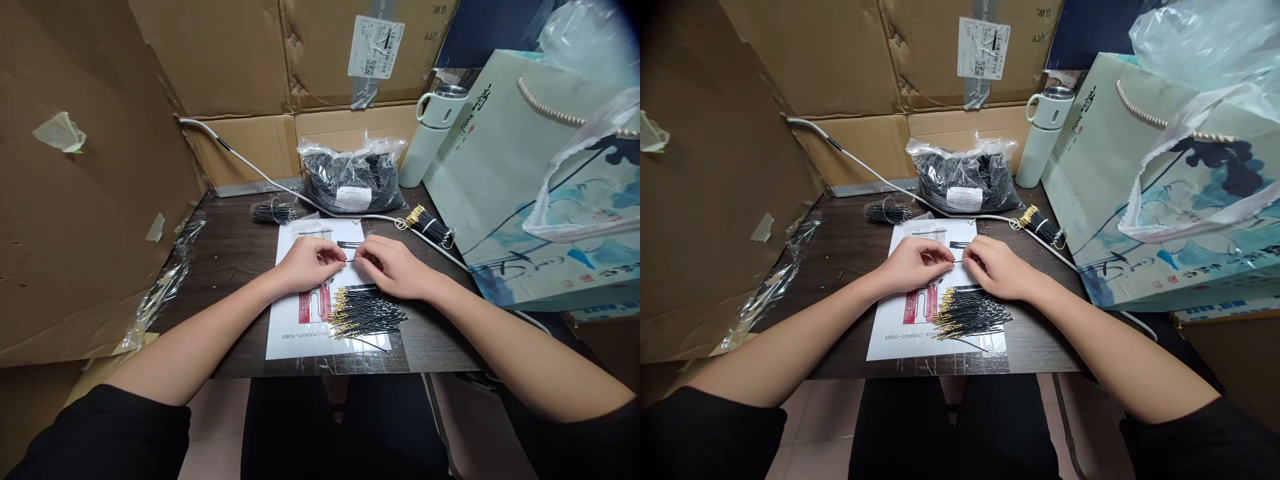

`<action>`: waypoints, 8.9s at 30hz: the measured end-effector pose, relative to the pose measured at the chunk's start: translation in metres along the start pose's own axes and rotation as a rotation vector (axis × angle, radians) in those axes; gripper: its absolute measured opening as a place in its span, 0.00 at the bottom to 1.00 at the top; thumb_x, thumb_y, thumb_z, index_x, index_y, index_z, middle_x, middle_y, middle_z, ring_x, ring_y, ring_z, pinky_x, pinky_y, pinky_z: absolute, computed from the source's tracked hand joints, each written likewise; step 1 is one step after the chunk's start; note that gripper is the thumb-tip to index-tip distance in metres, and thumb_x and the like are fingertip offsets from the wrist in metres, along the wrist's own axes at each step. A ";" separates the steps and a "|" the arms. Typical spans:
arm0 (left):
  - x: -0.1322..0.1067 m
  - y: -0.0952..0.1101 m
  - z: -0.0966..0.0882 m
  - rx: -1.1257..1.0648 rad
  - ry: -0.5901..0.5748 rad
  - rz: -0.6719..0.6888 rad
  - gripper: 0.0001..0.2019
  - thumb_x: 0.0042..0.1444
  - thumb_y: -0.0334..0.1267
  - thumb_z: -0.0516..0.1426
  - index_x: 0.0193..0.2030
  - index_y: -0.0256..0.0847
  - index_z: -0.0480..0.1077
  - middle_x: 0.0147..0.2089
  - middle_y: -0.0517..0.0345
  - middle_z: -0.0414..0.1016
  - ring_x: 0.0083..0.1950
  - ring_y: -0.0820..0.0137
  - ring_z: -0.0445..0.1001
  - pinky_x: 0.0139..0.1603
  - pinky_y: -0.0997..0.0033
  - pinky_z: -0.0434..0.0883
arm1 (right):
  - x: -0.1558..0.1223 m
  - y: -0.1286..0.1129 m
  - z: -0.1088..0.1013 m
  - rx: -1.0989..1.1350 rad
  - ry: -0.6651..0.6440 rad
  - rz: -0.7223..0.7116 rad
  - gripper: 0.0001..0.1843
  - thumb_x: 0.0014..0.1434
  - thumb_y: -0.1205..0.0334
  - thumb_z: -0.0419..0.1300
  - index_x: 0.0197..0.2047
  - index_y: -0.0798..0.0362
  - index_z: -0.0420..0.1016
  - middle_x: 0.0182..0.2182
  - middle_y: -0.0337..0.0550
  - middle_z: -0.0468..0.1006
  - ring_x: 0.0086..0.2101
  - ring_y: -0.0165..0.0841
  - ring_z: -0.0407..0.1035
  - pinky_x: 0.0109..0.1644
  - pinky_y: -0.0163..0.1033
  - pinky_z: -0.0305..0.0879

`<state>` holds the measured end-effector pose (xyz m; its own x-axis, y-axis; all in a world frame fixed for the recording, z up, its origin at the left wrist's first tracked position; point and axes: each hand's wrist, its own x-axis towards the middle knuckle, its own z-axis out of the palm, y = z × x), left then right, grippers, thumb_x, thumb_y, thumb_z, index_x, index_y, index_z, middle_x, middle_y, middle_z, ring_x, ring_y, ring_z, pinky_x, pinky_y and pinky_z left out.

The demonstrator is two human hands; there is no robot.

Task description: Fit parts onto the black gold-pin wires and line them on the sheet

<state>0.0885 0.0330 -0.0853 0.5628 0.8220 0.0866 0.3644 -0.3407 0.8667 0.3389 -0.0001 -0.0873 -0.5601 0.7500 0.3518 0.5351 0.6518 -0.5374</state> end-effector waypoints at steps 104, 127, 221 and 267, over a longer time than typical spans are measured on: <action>-0.006 0.024 -0.091 0.514 -0.439 -0.215 0.03 0.49 0.35 0.64 0.28 0.43 0.81 0.27 0.59 0.79 0.27 0.70 0.73 0.28 0.71 0.61 | -0.001 0.007 0.003 0.093 0.096 0.079 0.05 0.72 0.63 0.60 0.42 0.52 0.74 0.36 0.44 0.77 0.35 0.35 0.69 0.40 0.42 0.63; -0.012 0.030 -0.146 0.785 -0.331 -0.659 0.04 0.44 0.40 0.69 0.27 0.44 0.83 0.30 0.58 0.82 0.32 0.66 0.76 0.32 0.70 0.65 | -0.002 0.010 0.005 0.103 0.056 0.072 0.06 0.73 0.61 0.61 0.42 0.53 0.76 0.37 0.44 0.78 0.35 0.35 0.69 0.41 0.42 0.63; -0.001 -0.012 0.007 -0.034 0.127 0.114 0.08 0.63 0.39 0.67 0.44 0.37 0.85 0.42 0.51 0.87 0.39 0.69 0.83 0.45 0.66 0.81 | 0.001 0.005 0.006 0.037 0.188 0.011 0.03 0.73 0.65 0.59 0.45 0.51 0.74 0.37 0.43 0.77 0.35 0.35 0.70 0.39 0.43 0.66; -0.001 0.001 -0.063 0.563 -0.265 0.222 0.02 0.47 0.31 0.61 0.30 0.39 0.76 0.34 0.56 0.78 0.35 0.67 0.71 0.40 0.65 0.67 | 0.000 0.012 0.006 0.022 0.118 0.051 0.12 0.75 0.59 0.58 0.40 0.54 0.76 0.34 0.43 0.79 0.32 0.34 0.69 0.39 0.42 0.62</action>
<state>0.0419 0.0606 -0.0533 0.8066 0.5891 0.0480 0.5103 -0.7351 0.4464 0.3414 0.0065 -0.0987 -0.4539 0.7908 0.4106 0.5461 0.6110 -0.5730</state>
